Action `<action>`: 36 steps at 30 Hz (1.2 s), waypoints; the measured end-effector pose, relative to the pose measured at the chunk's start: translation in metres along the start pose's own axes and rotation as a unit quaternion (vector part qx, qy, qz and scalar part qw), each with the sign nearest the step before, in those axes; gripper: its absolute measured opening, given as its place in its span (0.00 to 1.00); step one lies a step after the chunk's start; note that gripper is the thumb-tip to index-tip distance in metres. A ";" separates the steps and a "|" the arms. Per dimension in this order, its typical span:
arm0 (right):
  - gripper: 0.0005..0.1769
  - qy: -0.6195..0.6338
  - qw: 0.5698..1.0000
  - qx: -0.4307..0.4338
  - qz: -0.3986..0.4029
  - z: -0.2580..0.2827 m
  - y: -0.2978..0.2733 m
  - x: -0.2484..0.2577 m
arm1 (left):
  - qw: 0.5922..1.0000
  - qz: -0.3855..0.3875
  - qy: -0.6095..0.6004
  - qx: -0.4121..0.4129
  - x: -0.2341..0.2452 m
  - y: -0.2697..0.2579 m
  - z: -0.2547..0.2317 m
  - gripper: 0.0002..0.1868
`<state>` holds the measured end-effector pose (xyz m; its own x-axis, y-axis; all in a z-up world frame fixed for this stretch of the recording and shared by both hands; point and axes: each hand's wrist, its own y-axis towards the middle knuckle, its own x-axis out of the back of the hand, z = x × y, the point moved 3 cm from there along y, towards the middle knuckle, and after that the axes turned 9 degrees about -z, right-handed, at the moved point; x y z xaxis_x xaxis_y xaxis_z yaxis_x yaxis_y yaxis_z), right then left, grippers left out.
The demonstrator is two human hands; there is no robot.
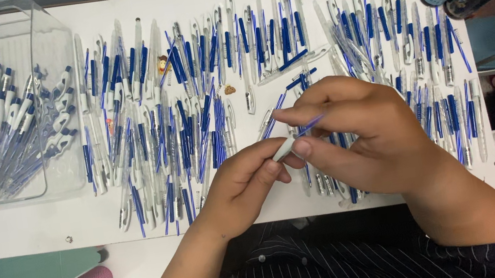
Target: The person assembles ballpoint pens by hand, inserting ink cartridges into pen barrels and then attaching the pen caps while working over a table covered in pen components.
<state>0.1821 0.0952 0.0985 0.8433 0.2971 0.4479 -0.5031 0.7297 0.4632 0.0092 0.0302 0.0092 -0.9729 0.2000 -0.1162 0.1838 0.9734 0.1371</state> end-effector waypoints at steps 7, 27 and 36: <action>0.18 -0.019 1.000 0.001 -0.014 -0.014 0.001 0.009 | 0.999 -0.041 -0.029 0.010 0.011 -0.004 0.013 0.19; 0.18 -0.288 0.922 -0.202 0.162 -0.116 -0.021 -0.030 | 0.986 -0.156 -0.026 0.045 0.024 0.001 0.031 0.20; 0.12 0.138 0.954 -0.259 -0.067 -0.095 -0.019 0.013 | 0.987 -0.148 -0.010 0.069 0.015 0.003 0.026 0.20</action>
<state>0.2202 0.1437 0.0231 0.9473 0.2782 0.1590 -0.2864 0.9576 0.0311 -0.0011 0.0395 -0.0175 -0.9840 -0.0948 -0.1510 -0.0897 0.9952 -0.0403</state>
